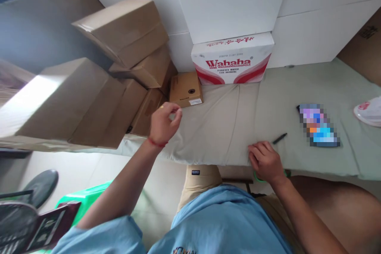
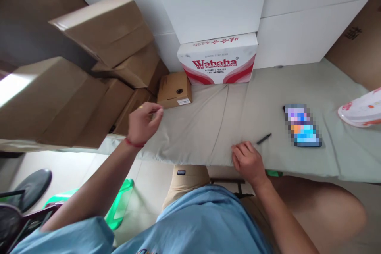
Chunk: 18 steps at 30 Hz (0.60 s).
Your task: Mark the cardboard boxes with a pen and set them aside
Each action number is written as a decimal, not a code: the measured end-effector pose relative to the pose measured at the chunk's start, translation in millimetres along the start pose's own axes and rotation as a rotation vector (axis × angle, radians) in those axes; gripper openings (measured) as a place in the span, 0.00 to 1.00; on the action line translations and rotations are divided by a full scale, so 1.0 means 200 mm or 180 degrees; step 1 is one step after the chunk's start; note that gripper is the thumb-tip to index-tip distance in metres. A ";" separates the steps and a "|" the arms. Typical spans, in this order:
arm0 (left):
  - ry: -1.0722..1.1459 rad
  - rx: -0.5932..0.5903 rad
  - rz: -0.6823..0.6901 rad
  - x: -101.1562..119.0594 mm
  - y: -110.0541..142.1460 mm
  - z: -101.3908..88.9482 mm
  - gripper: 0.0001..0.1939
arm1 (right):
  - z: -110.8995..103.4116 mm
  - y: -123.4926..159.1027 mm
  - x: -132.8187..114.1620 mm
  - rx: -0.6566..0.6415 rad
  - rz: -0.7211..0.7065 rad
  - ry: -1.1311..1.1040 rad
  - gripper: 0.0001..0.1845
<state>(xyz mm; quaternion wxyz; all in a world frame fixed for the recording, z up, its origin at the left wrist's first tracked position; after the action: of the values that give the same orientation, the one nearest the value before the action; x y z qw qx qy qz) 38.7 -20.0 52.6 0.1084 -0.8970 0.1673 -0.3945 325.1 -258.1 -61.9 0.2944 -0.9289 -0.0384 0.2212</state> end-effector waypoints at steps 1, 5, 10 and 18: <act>-0.0066 -0.0137 0.0018 -0.02 -0.07 0.08 0.05 | -0.01 0.00 0.01 0.0107 0.0068 0.0052 0.10; -0.0339 -0.0347 0.0039 -0.15 -0.29 0.34 0.08 | -0.06 0.03 0.08 0.0502 0.0316 0.0309 0.09; -0.0611 -0.0572 -0.0014 -0.27 -0.48 0.50 0.19 | -0.05 0.04 0.08 0.0510 0.0401 0.0412 0.11; -0.0673 -0.0902 0.0076 -0.25 -0.52 0.56 0.16 | -0.04 0.03 0.07 0.0517 0.0546 0.0472 0.12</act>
<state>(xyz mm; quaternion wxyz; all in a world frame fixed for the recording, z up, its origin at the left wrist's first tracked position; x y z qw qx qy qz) 112.9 102.0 -21.7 0.0026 -0.9377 0.2195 -0.2692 341.6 -265.2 -65.5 0.3506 -0.9157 0.0811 0.1787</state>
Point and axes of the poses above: each hand's wrist, its own y-axis away from the middle knuckle, its own z-axis out of the palm, x = y × z, the point moved 10 cm from there along -y, towards the middle knuckle, and after that the axes turned 5 degrees about z, right-handed, at the moved point
